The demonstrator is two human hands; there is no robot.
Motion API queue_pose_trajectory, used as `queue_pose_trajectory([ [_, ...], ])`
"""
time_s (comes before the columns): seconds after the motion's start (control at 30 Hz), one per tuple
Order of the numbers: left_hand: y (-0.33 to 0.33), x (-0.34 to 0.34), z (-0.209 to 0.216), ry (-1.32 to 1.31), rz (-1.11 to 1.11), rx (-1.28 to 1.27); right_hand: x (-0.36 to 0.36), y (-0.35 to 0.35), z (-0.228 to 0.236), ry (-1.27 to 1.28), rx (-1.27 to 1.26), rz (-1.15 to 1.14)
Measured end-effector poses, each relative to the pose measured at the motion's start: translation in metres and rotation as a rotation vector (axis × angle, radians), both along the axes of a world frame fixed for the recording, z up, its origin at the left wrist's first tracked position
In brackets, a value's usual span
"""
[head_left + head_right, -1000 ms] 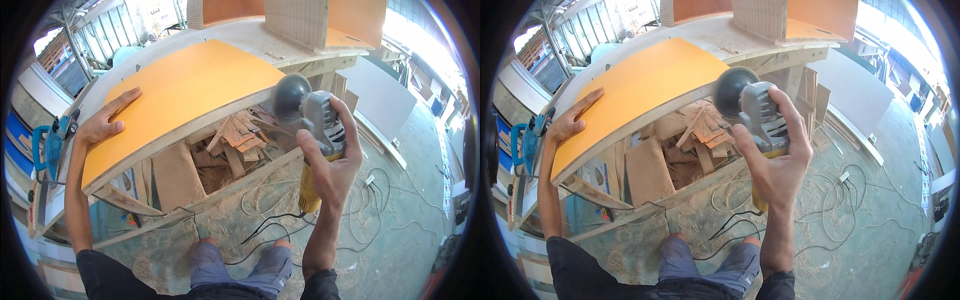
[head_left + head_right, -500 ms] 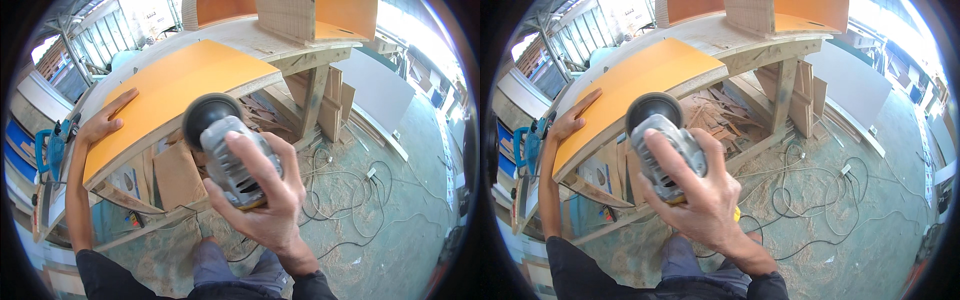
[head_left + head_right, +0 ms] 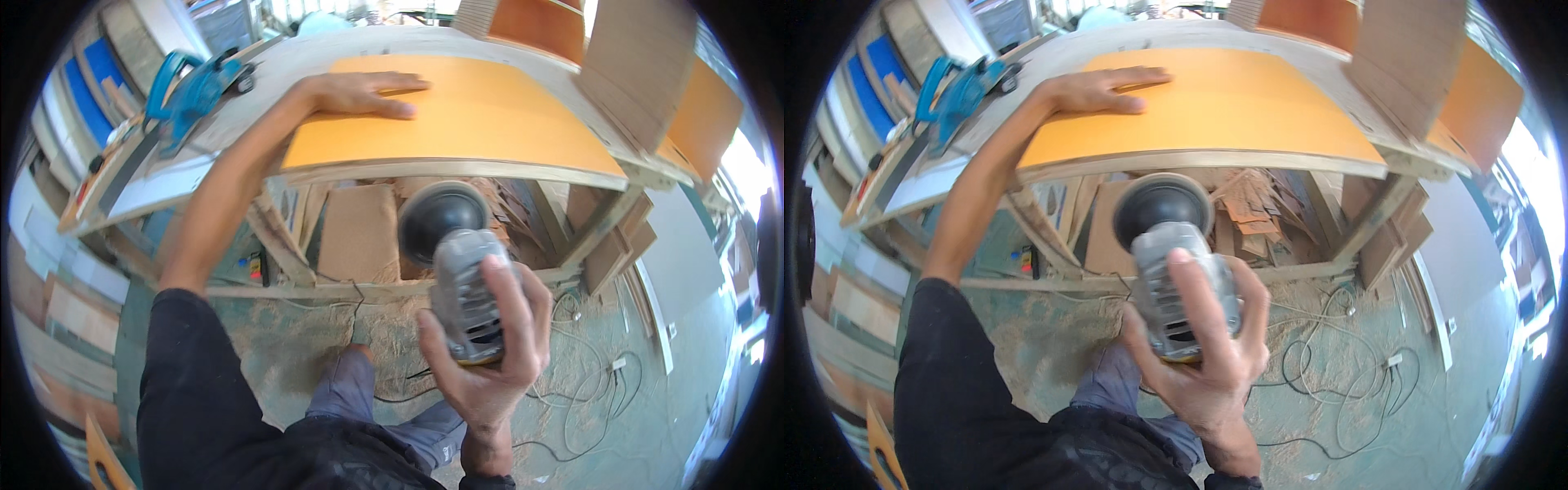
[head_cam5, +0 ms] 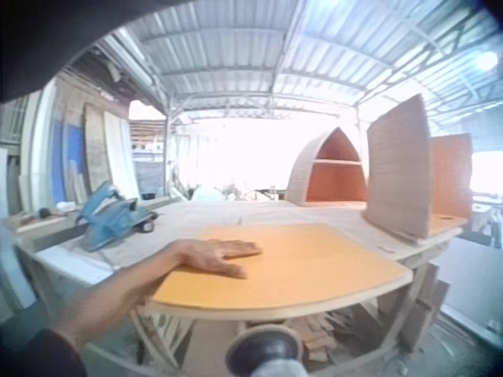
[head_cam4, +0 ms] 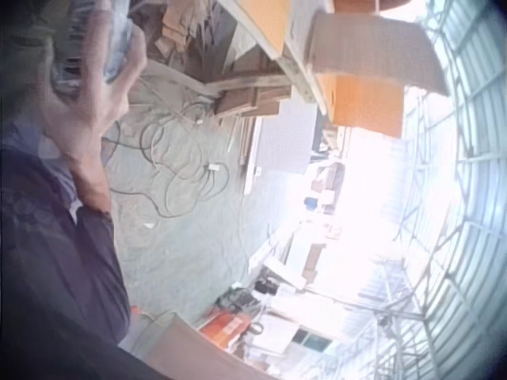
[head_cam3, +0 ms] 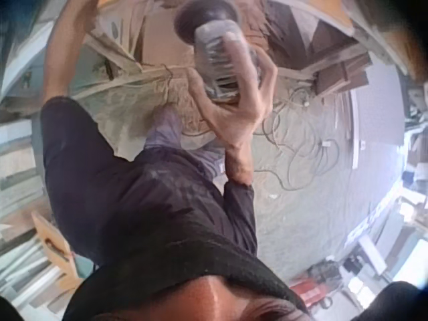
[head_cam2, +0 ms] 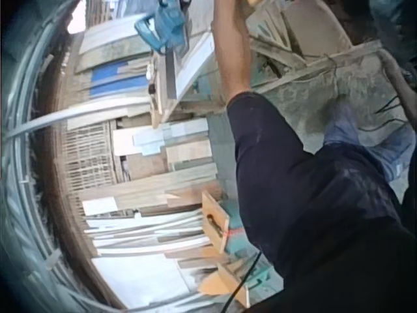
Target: The person sands the edges of a yellow wooden board using a hand-held power sander and then moves the board aside.
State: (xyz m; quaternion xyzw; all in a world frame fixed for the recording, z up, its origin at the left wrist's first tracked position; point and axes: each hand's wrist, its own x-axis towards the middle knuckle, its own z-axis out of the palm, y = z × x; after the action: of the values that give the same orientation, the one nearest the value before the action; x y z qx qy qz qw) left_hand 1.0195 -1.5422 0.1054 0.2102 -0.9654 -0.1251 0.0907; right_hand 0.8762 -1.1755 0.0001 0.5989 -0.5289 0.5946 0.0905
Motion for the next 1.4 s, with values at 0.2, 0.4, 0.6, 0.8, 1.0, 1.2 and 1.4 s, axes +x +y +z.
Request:
queue_pose_trajectory([
  [0.2, -0.007, 0.009, -0.004, -0.007, 0.061, -0.098, 0.061, -0.017, -0.001, 0.051, -0.033, 0.016],
  [0.4, 0.0, 0.007, -0.004, 0.017, 0.059, -0.071, 0.103, -0.04, 0.001, 0.075, -0.075, -0.005],
  [0.6, -0.006, 0.011, -0.007, 0.029, 0.073, -0.03, 0.121, -0.051, 0.001, 0.091, -0.072, -0.042],
  [0.8, -0.002, 0.011, -0.004, 0.021, 0.059, -0.048, 0.127, -0.059, 0.0, 0.093, -0.113, -0.04],
  [1.0, -0.002, 0.008, -0.003, 0.023, 0.05, -0.043, 0.133, -0.055, 0.003, 0.104, -0.069, -0.056],
  [1.2, -0.003, 0.01, -0.005, 0.038, 0.073, -0.07, 0.145, -0.054, 0.008, 0.067, -0.034, -0.024],
  [1.4, -0.011, 0.009, -0.012, 0.058, 0.088, -0.067, 0.137, -0.057, 0.005, 0.065, -0.075, -0.066],
])
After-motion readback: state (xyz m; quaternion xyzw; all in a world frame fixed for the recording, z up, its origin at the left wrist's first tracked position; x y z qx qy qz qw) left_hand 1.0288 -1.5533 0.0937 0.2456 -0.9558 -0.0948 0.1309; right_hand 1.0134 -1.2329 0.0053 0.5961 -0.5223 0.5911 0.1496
